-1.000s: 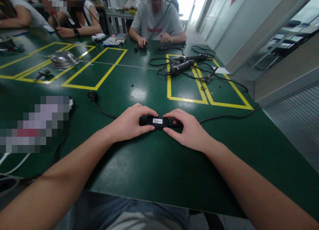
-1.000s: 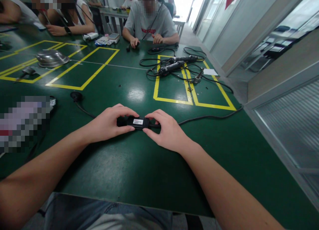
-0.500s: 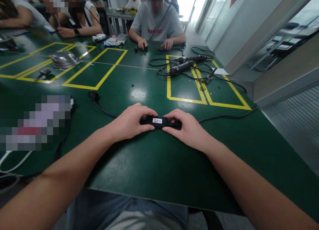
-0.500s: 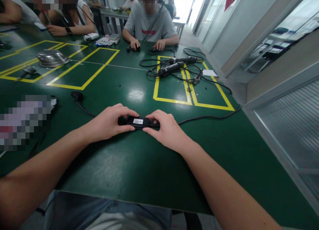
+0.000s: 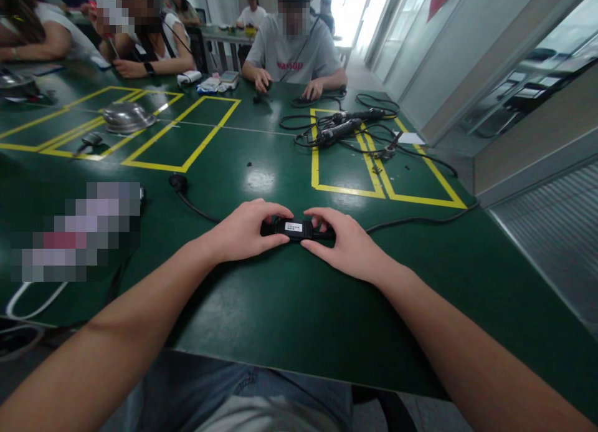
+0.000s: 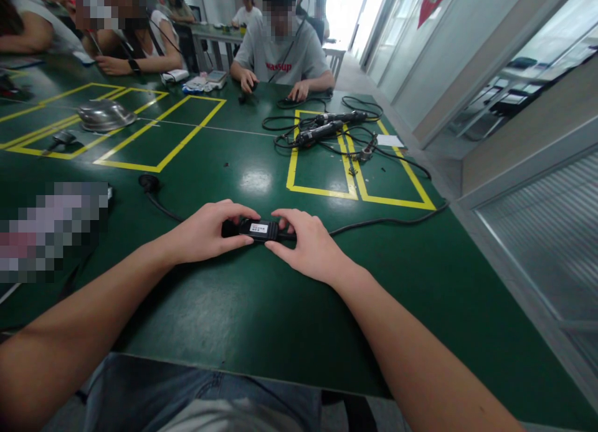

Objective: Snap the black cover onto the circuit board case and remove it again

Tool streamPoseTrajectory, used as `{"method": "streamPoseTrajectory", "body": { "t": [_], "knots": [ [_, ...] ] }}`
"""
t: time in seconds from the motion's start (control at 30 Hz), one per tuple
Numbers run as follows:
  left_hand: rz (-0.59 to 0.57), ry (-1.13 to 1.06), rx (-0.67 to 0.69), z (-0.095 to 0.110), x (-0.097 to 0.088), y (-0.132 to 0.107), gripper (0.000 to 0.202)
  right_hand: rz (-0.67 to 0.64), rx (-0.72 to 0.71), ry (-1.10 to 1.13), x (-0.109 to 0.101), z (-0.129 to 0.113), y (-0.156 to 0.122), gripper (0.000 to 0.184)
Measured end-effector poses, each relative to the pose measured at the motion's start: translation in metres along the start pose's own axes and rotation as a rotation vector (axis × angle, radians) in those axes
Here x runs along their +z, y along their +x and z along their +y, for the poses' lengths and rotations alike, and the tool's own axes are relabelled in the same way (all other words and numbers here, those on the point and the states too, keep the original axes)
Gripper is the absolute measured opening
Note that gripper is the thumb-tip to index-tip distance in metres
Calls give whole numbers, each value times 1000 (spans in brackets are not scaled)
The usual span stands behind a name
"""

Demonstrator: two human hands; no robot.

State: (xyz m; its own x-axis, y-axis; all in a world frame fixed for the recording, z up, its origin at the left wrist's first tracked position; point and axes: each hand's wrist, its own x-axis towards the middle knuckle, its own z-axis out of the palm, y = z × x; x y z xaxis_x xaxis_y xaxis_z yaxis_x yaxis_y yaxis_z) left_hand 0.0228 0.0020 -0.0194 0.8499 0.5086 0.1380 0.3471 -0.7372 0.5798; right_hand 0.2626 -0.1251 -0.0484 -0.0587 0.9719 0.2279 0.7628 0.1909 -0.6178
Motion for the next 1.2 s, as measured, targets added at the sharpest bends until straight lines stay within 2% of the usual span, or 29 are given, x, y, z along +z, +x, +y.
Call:
{"method": "streamPoseTrajectory", "body": {
  "t": [0.1, 0.17, 0.27, 0.33, 0.43, 0.53, 0.6, 0.67, 0.73, 0.8, 0.97, 1.2],
  "knots": [
    [40, -83, -15, -3, 0, 0, 39, 28, 24, 35, 1, 0, -2, 48],
    [104, -89, -61, -6, -1, 0, 36, 35, 19, 50, 0, 0, -2, 40],
    [222, 14, -189, -12, 0, 3, 29, 13, -7, 36, -2, 0, -1, 21],
    [243, 106, -257, -16, 2, 4, 27, -10, -16, 14, -4, -1, 0, 11],
    [202, 193, -257, -21, 3, 6, 21, -19, -21, 0, -5, 0, 1, 5],
    [208, 246, -116, -19, 0, 3, 11, -9, -36, 5, -4, 1, 1, 4],
    [198, 271, -10, -15, -4, 0, 15, -2, -47, 1, -4, 1, 1, 5],
    [101, 247, 40, -9, -6, -3, 16, 5, -47, -9, -3, 2, 1, 6],
    [-1, 213, 42, -4, -6, -6, 14, 6, -41, -11, -4, 1, 1, 5],
    [-42, 195, 27, -2, -5, -7, 13, 3, -37, -6, -5, 1, 1, 3],
    [-32, 138, 25, -3, -2, -6, 12, 5, -48, 5, -5, -1, 1, 3],
    [-12, -33, -12, -6, -9, -6, 17, 46, -61, 81, -6, 0, 0, 2]
  ]
}}
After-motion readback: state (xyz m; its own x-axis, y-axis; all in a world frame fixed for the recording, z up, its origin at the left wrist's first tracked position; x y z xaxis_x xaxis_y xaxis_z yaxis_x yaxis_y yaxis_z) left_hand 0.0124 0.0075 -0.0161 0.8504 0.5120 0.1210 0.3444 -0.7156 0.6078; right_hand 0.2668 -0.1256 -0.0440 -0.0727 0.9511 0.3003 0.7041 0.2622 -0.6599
